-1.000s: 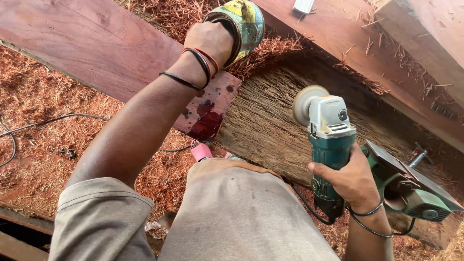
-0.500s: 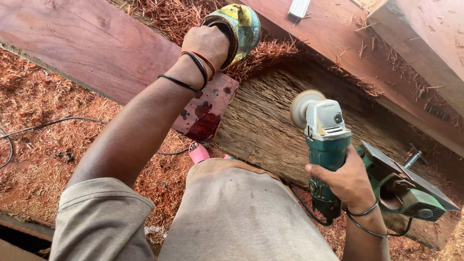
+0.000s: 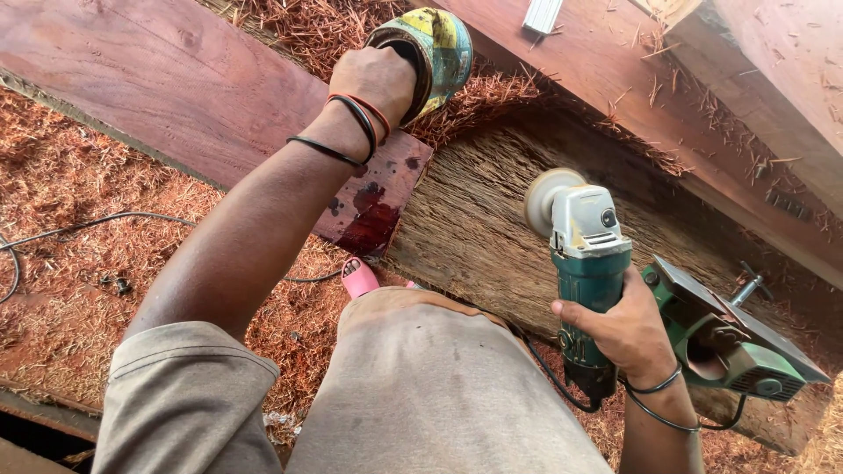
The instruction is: Preparing and polishing metal furniture hardware using an angle grinder and finishing material.
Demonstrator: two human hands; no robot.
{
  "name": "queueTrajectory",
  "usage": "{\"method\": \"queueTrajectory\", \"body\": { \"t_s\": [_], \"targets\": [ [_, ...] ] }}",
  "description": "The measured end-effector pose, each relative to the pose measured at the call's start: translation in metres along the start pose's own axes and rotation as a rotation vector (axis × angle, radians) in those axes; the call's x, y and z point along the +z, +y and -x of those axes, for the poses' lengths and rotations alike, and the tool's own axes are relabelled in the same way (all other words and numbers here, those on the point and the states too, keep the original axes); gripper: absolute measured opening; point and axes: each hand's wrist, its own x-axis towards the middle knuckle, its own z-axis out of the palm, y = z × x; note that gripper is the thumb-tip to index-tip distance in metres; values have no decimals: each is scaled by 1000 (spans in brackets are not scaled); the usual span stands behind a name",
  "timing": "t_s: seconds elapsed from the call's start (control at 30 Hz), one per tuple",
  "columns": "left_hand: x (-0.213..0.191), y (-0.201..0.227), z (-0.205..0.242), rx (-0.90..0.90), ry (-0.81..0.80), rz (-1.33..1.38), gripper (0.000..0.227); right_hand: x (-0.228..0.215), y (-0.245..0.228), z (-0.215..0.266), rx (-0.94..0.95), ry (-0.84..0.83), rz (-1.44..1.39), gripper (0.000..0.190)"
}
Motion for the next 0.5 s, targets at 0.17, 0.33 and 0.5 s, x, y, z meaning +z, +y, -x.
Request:
{"method": "queueTrajectory", "body": {
  "t_s": [0.17, 0.33, 0.5],
  "targets": [
    [-1, 0, -2, -11, -15, 4, 19, 0, 2, 1, -37, -3, -18, 80],
    [0, 0, -1, -18, -19, 11, 20, 1, -3, 3, -26, -36, -93, 81],
    [2, -1, -1, -7, 9, 10, 19, 1, -2, 4, -53, -39, -89, 82]
  ]
}}
